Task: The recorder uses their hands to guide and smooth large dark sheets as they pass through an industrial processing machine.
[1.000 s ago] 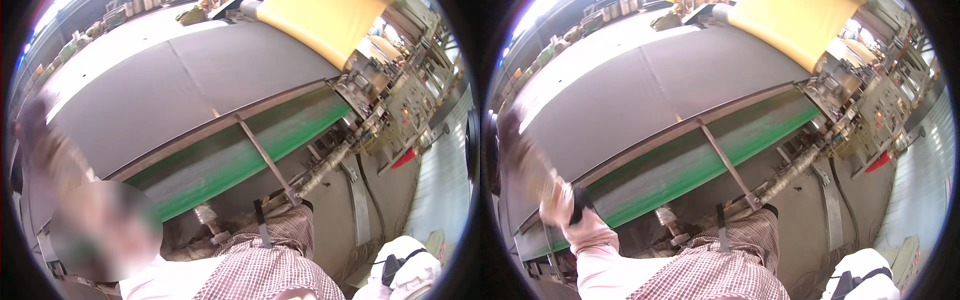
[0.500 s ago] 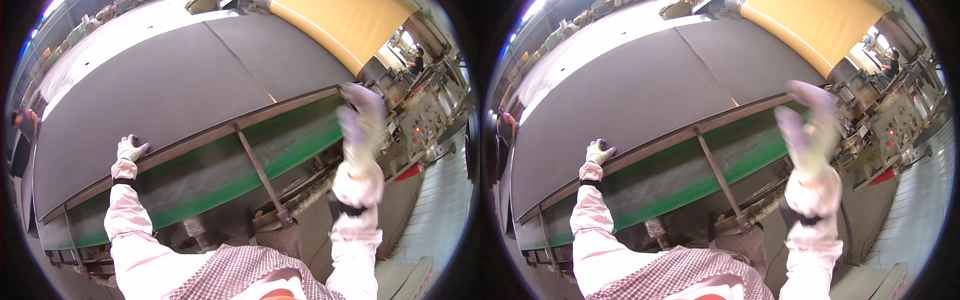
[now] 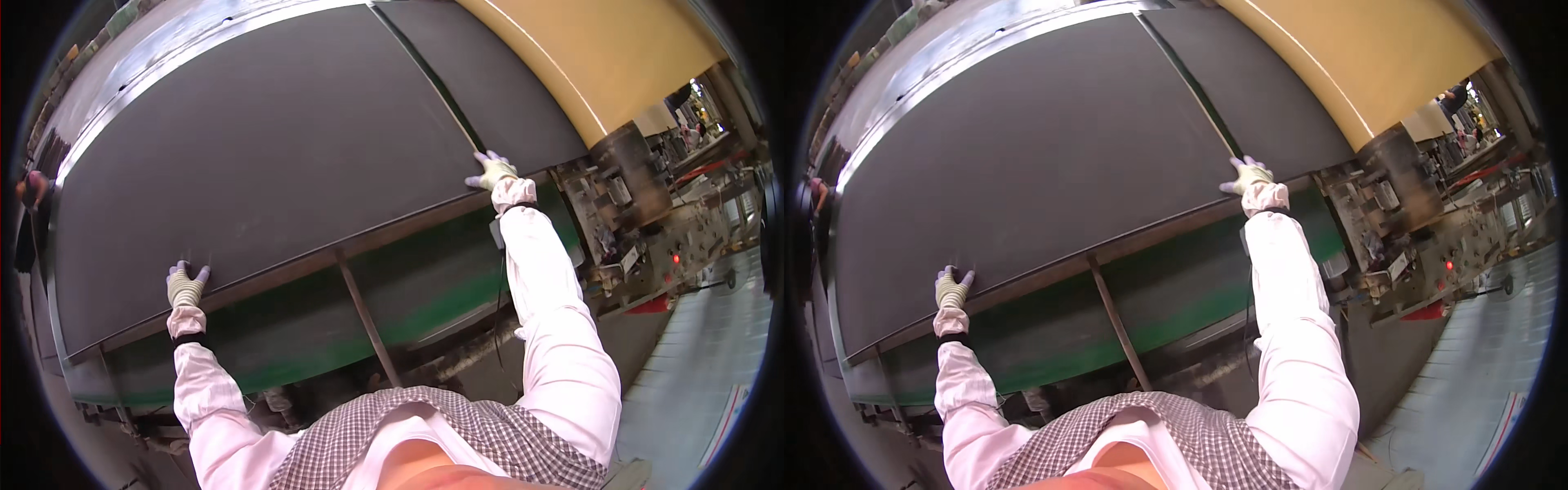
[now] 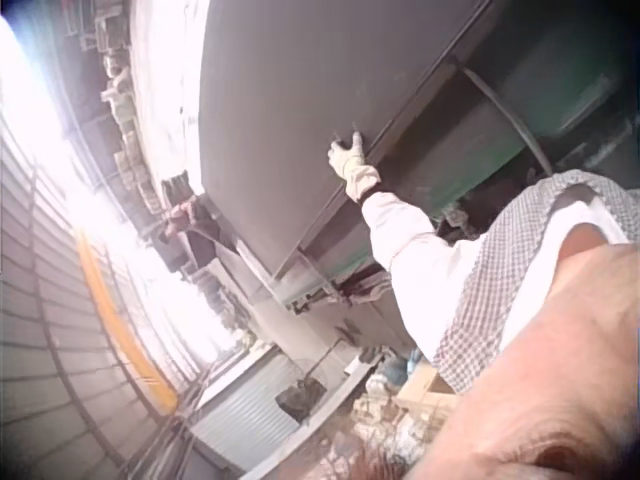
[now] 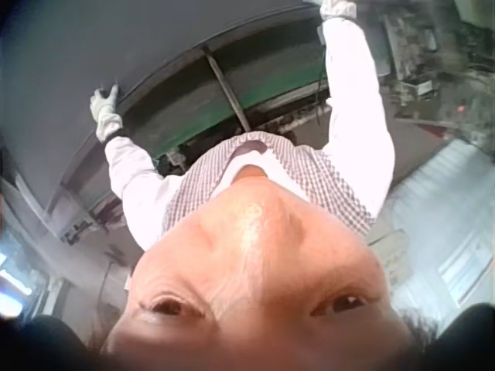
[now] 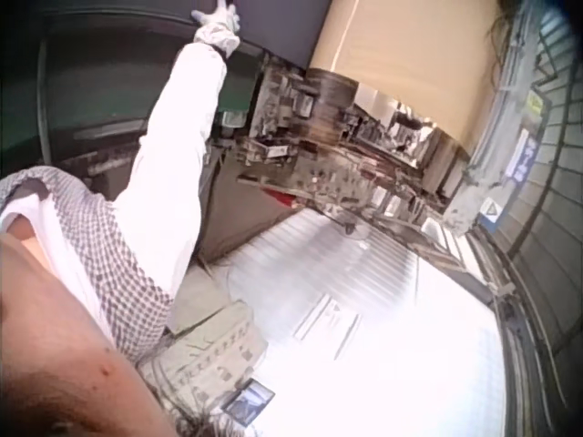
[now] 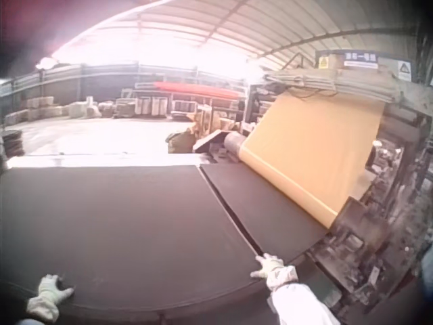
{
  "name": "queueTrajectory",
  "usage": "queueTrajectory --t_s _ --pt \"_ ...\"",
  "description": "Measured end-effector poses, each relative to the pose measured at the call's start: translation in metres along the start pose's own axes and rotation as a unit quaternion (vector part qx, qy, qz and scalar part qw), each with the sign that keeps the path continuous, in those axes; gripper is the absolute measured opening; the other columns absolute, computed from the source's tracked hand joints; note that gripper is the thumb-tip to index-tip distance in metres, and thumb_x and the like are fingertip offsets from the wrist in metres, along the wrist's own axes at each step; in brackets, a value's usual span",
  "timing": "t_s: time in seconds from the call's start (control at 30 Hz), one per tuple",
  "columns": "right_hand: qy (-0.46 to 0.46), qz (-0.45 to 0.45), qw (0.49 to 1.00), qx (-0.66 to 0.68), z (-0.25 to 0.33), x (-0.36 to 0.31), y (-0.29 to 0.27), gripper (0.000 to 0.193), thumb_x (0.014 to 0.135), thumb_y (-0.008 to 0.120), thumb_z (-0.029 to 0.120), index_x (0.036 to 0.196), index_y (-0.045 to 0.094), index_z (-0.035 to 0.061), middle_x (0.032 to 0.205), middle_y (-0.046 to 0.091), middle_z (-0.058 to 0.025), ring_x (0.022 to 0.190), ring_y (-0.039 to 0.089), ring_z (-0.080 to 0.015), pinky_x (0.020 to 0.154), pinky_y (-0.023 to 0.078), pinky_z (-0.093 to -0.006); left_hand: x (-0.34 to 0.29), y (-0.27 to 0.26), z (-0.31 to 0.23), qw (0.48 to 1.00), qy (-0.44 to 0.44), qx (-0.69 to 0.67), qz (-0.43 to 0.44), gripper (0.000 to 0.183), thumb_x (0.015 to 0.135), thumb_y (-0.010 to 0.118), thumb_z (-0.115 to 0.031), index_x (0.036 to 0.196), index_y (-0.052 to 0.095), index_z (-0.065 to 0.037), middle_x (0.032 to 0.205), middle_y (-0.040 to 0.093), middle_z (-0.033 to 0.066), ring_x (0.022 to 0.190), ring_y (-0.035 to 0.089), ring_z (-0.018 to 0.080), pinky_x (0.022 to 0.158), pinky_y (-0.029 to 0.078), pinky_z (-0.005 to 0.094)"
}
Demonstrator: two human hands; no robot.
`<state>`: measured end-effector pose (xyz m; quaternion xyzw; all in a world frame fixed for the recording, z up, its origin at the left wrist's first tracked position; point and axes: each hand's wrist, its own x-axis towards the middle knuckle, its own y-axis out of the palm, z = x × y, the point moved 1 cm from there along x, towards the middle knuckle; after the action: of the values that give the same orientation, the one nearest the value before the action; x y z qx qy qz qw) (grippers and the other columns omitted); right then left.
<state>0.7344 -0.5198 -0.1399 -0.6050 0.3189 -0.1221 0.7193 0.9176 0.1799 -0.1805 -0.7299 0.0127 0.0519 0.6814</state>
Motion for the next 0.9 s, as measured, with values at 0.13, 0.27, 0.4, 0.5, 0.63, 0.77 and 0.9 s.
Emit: queueTrajectory --t_s 0.13,0.27,0.4,0.5,0.63,0.77,0.9 --pt "0.06 0.003 0.998 0.0 -0.03 0.03 0.017 0.086 0.073 0.077 0.05 0.146 0.035 0.0315 0.157 0.021 -0.0089 0.143 0.021 -0.0335 0.115 0.023 -0.0484 0.018 0.011 0.009 0.998 0.023 -0.061 -0.003 0.057 0.069 0.08 -0.042 0.113 0.06 -0.012 0.118 0.058 0.0141 0.112 0.053 0.035 0.095 0.045 0.045" --pt "0.063 -0.03 0.995 -0.065 -0.082 0.058 0.008 0.077 0.078 0.073 0.045 0.145 0.037 0.0313 0.156 0.024 -0.0073 0.141 0.026 -0.0321 0.113 0.023 -0.0527 0.0 0.023 -0.048 0.997 0.024 -0.04 -0.059 0.063 0.066 0.082 -0.043 0.117 0.058 -0.014 0.121 0.056 0.0125 0.116 0.049 0.0361 0.097 0.044 0.0467" --pt "0.067 -0.005 0.985 -0.157 -0.13 0.079 -0.004 0.062 0.083 0.068 0.038 0.139 0.044 0.0271 0.15 0.035 -0.0043 0.136 0.034 -0.029 0.109 0.03 -0.0507 -0.032 0.012 -0.124 0.996 0.078 -0.039 -0.03 0.063 0.064 0.083 -0.042 0.115 0.058 -0.014 0.119 0.055 0.0128 0.114 0.048 0.0363 0.097 0.044 0.0468" --pt "0.066 0.001 0.974 -0.218 -0.177 0.108 0.004 0.045 0.087 0.064 0.028 0.129 0.05 0.0216 0.138 0.048 -0.0033 0.129 0.044 -0.0275 0.104 0.037 -0.0482 -0.045 0.018 -0.168 0.993 0.112 -0.045 -0.016 0.064 0.062 0.083 -0.041 0.114 0.058 -0.013 0.117 0.055 0.0136 0.112 0.049 0.036 0.095 0.045 0.0466" --pt "0.091 -0.015 0.958 -0.273 -0.231 0.143 0.018 0.03 0.095 0.045 0.022 0.124 0.053 0.0211 0.13 0.053 -0.0042 0.123 0.049 -0.0262 0.104 0.038 -0.047 -0.059 0.027 -0.227 0.991 0.126 -0.04 0.002 0.066 0.061 0.083 -0.043 0.114 0.058 -0.012 0.116 0.055 0.0135 0.111 0.05 0.036 0.095 0.045 0.0464" --pt "0.119 -0.092 0.952 -0.265 -0.258 0.133 0.013 0.028 0.092 0.052 0.02 0.12 0.056 0.0189 0.122 0.057 -0.0047 0.118 0.052 -0.0249 0.1 0.04 -0.0467 -0.079 0.029 -0.294 0.984 0.17 -0.046 0.004 0.067 0.062 0.081 -0.045 0.114 0.058 -0.012 0.114 0.055 0.0134 0.109 0.05 0.0355 0.094 0.045 0.0459" --pt "0.163 -0.135 0.951 -0.226 -0.242 0.132 -0.008 0.023 0.089 0.056 0.018 0.112 0.06 0.0167 0.115 0.059 -0.0043 0.112 0.055 -0.0234 0.095 0.043 -0.0458 -0.094 0.03 -0.353 0.973 0.222 -0.066 0.001 0.065 0.062 0.081 -0.045 0.112 0.059 -0.011 0.11 0.056 0.014 0.105 0.053 0.0352 0.09 0.047 0.0458"
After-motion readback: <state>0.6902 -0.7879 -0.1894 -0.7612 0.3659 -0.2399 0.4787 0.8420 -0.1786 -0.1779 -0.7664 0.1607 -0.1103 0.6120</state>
